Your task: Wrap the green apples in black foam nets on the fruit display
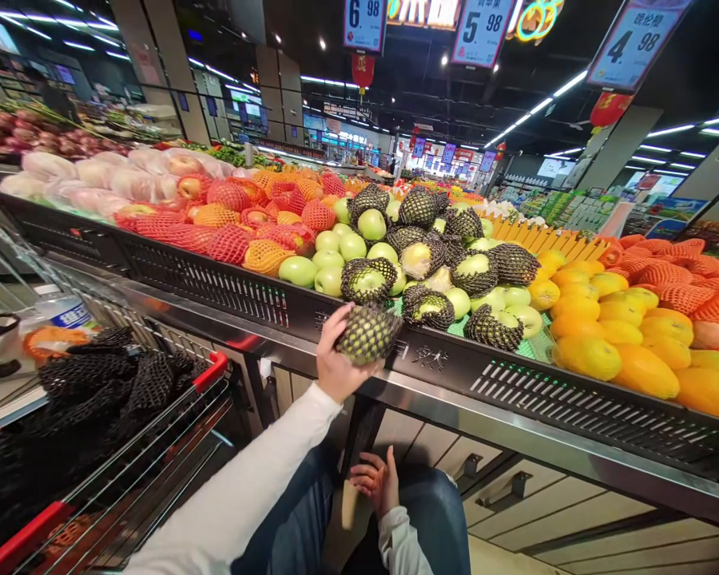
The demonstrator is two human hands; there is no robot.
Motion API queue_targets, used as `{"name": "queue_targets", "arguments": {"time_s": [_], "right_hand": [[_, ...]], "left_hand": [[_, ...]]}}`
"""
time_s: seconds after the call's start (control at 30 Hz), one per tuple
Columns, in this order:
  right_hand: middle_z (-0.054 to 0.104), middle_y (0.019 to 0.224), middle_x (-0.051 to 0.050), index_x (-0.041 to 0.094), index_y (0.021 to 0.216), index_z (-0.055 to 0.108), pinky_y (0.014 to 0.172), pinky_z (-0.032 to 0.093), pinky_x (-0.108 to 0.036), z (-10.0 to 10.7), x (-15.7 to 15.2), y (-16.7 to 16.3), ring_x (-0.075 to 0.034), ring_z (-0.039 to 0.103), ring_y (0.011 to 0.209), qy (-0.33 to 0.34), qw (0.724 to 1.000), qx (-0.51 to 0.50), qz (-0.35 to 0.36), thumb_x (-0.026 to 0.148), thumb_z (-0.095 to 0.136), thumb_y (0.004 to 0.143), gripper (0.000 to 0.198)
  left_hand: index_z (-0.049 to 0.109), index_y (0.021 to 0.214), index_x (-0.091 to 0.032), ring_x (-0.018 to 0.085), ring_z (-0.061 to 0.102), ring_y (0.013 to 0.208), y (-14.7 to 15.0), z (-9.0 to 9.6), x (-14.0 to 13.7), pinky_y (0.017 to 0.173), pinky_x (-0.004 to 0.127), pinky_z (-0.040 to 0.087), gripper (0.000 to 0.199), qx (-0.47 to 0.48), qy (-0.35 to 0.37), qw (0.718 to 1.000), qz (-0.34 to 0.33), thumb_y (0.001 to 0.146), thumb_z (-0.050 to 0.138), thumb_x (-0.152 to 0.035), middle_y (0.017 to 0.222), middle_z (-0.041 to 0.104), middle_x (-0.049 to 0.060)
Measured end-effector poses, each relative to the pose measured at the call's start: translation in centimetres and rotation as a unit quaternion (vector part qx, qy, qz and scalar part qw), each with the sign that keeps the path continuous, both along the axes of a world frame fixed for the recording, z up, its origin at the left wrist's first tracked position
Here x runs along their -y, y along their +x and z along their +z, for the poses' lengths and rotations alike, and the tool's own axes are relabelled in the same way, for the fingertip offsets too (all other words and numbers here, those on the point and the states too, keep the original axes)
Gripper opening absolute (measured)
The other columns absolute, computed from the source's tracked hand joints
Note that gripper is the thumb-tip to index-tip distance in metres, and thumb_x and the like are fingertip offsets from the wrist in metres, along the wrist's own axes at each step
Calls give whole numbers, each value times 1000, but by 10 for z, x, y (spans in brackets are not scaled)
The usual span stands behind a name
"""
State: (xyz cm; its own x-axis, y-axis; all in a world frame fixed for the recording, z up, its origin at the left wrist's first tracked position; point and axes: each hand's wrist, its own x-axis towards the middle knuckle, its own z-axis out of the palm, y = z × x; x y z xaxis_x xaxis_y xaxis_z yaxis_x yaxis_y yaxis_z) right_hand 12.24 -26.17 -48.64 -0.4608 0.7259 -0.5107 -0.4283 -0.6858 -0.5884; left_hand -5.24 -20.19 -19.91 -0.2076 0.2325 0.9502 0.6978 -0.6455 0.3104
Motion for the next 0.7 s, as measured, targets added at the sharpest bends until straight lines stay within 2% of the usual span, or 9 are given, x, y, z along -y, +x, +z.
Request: {"name": "queue_targets", "arguments": {"time_s": [0.03, 0.1, 0.17, 0.23, 0.33, 0.5, 0.57, 0.7], "right_hand": [[76, 78, -13, 8, 104, 64, 49, 49, -21, -1, 1, -1, -19, 73, 60, 4, 1000, -4, 5, 76, 24, 90, 80], [76, 78, -13, 9, 104, 65, 48, 49, -21, -2, 1, -3, -19, 73, 60, 11, 1000, -10, 10, 80, 33, 85, 81], [76, 78, -12, 10, 102, 66, 48, 49, -21, -4, 1, -3, -19, 73, 60, 15, 1000, -12, 10, 84, 42, 78, 82], [76, 78, -11, 11, 101, 67, 49, 49, -21, -6, 1, -2, -18, 73, 60, 20, 1000, -13, 7, 87, 50, 70, 84], [76, 78, -10, 12, 99, 69, 49, 49, -20, -6, 1, 0, -17, 71, 62, 26, 1000, -17, 1, 88, 55, 65, 85], [76, 77, -8, 13, 96, 71, 49, 49, -19, -2, 2, -3, -14, 69, 61, 32, 999, -8, 5, 87, 60, 61, 82], [75, 75, -8, 13, 95, 72, 49, 49, -19, 0, 2, -5, -13, 68, 60, 33, 999, -6, 1, 86, 61, 61, 81], [75, 73, -8, 12, 92, 72, 45, 46, -18, 0, 2, -10, -14, 67, 57, 20, 1000, 12, -6, 87, 64, 55, 84]], "left_hand": [[17, 141, -37, 29, 51, 132, 1, 23, -10, 107, 51, 43, 93, -28, 19, 999, 21, 71, 78, -37, 144, 45, 13], [19, 143, -35, 29, 47, 136, 6, 61, -26, 107, 50, 41, 84, -106, -20, 991, 82, 78, 72, -36, 146, 44, 14], [31, 144, -29, 32, 39, 141, 13, 85, -38, 110, 50, 35, 76, -182, -112, 968, 129, 79, 70, -30, 148, 45, 14], [42, 142, -25, 35, 36, 141, 20, 98, -46, 112, 50, 29, 73, -219, -198, 945, 141, 76, 71, -25, 145, 50, 12], [47, 141, -24, 32, 45, 132, 22, 107, -54, 111, 47, 30, 73, -221, -261, 932, 116, 72, 71, -24, 141, 56, 9], [46, 142, -24, 29, 51, 127, 10, 115, -51, 110, 45, 33, 71, -229, -306, 923, 38, 76, 69, -32, 139, 58, 8], [41, 146, -24, 29, 46, 134, 9, 111, -48, 115, 46, 28, 75, -234, -309, 921, 32, 79, 68, -41, 146, 52, 9], [29, 153, -24, 29, 31, 146, 11, 97, -46, 121, 47, 14, 79, -239, -269, 930, 68, 85, 60, -50, 158, 36, 12]]}}
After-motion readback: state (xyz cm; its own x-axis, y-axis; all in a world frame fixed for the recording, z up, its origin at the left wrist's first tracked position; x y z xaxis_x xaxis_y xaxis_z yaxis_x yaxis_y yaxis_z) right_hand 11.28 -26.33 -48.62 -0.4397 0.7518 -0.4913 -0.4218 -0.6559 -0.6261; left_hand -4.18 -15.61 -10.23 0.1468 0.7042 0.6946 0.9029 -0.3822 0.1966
